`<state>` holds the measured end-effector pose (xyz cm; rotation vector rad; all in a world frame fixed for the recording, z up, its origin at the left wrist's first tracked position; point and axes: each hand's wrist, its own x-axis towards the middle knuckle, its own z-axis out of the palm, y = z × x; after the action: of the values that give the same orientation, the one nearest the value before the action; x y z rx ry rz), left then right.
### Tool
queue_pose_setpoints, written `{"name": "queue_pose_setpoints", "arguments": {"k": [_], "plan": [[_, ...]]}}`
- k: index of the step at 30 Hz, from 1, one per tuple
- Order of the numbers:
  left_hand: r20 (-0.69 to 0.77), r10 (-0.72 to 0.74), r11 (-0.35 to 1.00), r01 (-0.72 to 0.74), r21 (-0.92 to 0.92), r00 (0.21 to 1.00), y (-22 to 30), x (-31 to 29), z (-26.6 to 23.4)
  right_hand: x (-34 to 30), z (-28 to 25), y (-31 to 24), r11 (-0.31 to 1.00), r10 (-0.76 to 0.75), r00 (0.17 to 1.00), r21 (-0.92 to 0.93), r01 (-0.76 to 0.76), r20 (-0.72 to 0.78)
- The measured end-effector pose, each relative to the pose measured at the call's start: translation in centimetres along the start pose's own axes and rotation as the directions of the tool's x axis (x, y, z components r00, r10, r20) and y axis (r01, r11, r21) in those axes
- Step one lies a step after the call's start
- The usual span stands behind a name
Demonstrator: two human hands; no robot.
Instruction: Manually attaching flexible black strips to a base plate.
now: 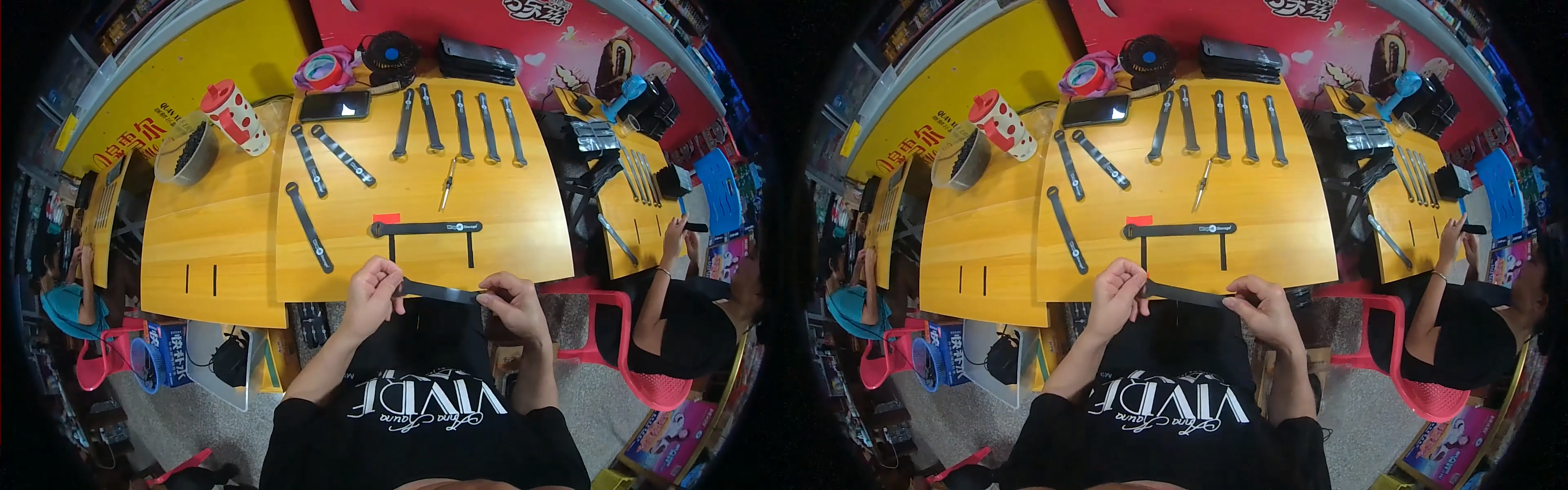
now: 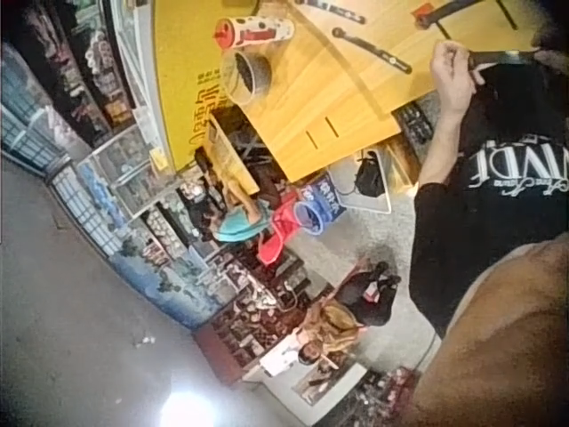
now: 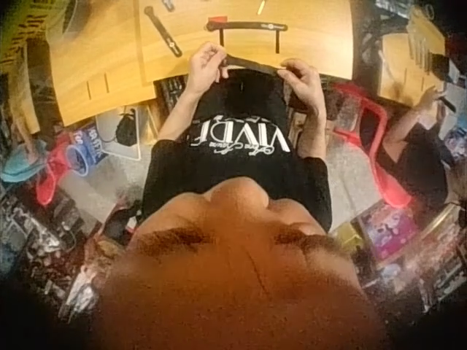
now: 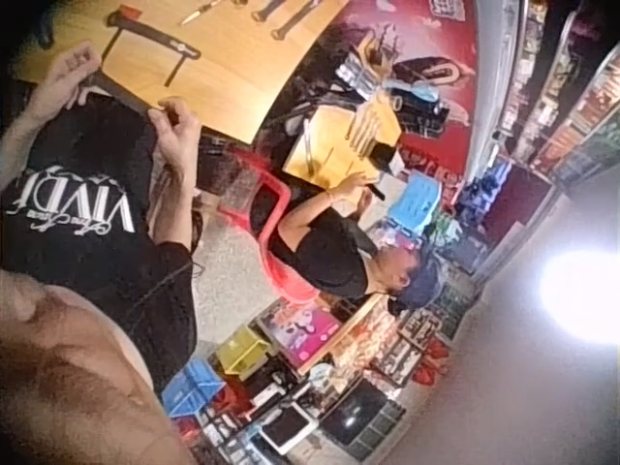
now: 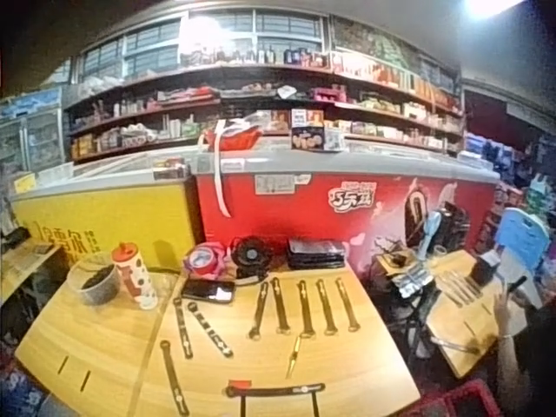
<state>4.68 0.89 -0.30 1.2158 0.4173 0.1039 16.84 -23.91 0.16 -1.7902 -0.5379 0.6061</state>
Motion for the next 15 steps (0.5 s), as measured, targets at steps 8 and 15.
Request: {"name": "queue_pose_setpoints", "arguments": {"k": [8, 15], "plan": [[0.053, -0.029, 0.994, 0.035, -0.107, 0.998, 0.0, 0.8, -2.0, 1.5, -1.5, 0.4, 0.922, 0.136, 0.991, 0.368, -0.12, -0.018], [-0.12, -0.026, 0.999, 0.021, -0.048, 0.992, 0.0, 2.8, -3.2, 4.1, 0.7, 2.2, 0.766, 0.191, 0.95, 0.642, 0.012, -0.246]]}}
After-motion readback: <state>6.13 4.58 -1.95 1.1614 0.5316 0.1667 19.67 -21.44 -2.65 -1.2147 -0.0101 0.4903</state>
